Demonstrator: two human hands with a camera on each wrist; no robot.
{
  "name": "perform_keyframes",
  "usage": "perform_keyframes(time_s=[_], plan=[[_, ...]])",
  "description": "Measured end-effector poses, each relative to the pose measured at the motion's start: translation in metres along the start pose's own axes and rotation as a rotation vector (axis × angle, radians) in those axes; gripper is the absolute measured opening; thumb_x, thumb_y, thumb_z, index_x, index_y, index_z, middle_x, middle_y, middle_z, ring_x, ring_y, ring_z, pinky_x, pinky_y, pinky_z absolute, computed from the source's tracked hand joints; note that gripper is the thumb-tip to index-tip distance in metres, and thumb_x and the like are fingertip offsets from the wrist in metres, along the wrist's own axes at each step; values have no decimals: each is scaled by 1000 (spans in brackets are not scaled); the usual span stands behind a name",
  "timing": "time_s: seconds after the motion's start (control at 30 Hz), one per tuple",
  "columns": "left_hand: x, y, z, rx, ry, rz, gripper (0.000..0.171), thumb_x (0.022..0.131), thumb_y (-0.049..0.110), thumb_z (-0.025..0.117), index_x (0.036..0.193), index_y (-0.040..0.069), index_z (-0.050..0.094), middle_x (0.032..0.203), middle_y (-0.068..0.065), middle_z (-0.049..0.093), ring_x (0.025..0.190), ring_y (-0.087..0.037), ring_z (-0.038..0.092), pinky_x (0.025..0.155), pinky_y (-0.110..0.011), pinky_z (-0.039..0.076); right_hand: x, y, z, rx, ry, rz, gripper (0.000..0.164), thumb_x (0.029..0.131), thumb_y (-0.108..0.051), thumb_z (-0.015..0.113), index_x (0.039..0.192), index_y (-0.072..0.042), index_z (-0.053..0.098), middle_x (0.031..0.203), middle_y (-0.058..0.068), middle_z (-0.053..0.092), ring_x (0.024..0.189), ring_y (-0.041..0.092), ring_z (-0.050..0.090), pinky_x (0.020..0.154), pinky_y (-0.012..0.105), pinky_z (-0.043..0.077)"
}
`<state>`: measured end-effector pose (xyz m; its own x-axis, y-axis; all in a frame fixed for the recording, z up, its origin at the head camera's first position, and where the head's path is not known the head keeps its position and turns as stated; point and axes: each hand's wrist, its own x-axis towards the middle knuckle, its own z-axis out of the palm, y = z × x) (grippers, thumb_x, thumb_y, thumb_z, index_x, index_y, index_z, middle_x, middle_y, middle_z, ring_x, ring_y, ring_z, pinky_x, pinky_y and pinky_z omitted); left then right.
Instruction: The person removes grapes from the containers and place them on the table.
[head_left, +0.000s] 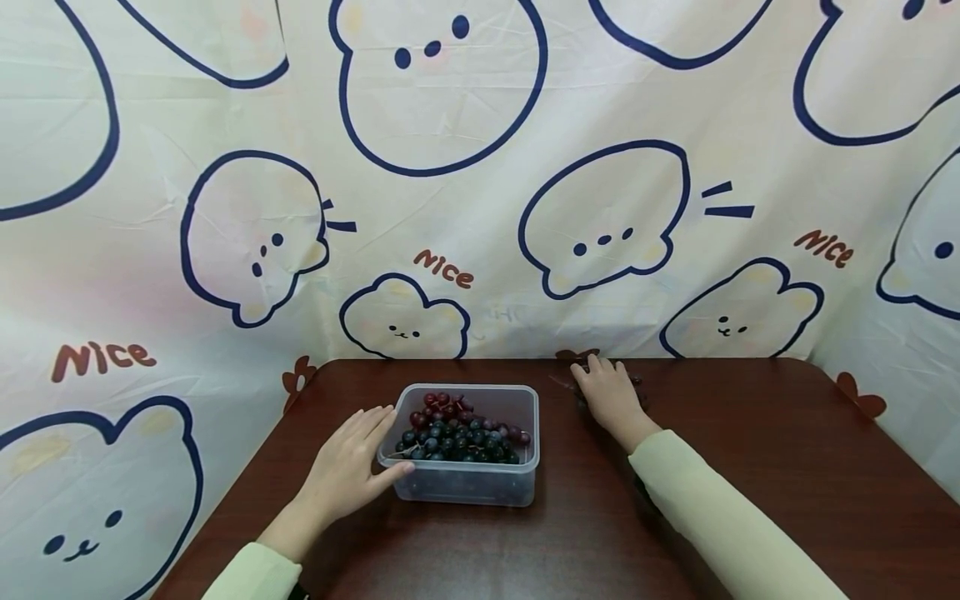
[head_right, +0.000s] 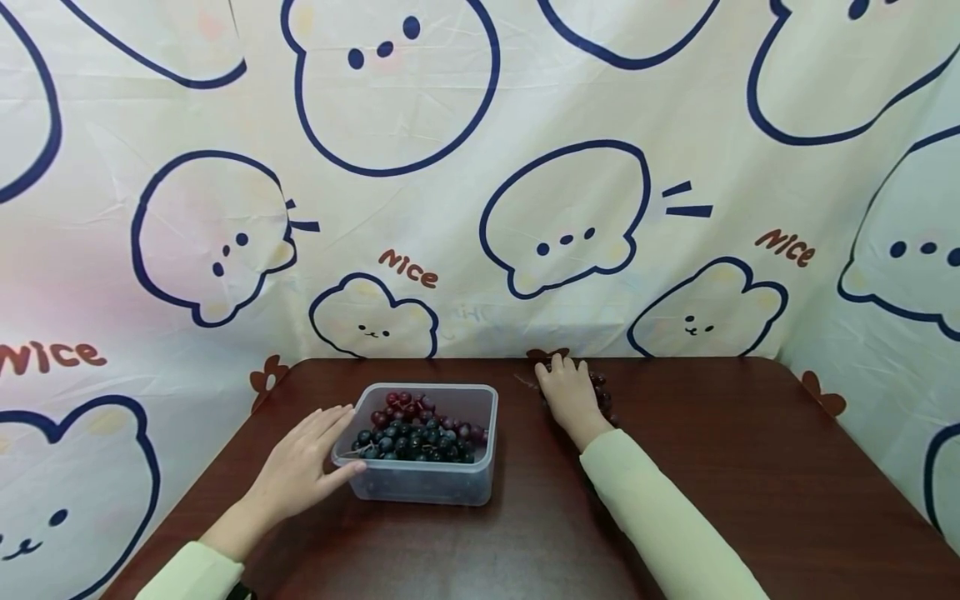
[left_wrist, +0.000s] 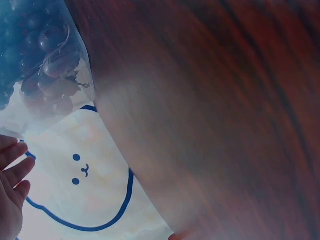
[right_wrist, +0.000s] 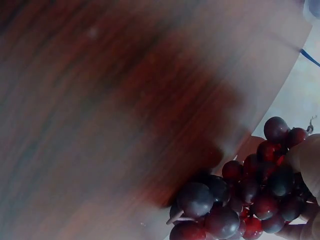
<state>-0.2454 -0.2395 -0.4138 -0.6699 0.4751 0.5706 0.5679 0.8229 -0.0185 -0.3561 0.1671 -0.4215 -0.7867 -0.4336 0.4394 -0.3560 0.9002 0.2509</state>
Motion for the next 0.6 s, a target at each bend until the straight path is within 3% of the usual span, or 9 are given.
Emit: perform_keyframes(time_s=[0.37,0.6], plan=[[0,0,0,-2,2,3,80,85,61,62,134,-2,56,134,-17,56,125,-32,51,110,-46,33,1,-5,6,24,-95,-2,42,84,-3,74,123,-6,59,119,24,56,107,40,56,86,58,49],[0,0,1,-2,2,4,79,85,61,62,133,-2,57,135,-16,56,126,-32,50,109,-48,34,1,-6,6,22,-110,-6,41,84,-4,75,122,-6,59,120,24,56,109,40,55,85,58,49]])
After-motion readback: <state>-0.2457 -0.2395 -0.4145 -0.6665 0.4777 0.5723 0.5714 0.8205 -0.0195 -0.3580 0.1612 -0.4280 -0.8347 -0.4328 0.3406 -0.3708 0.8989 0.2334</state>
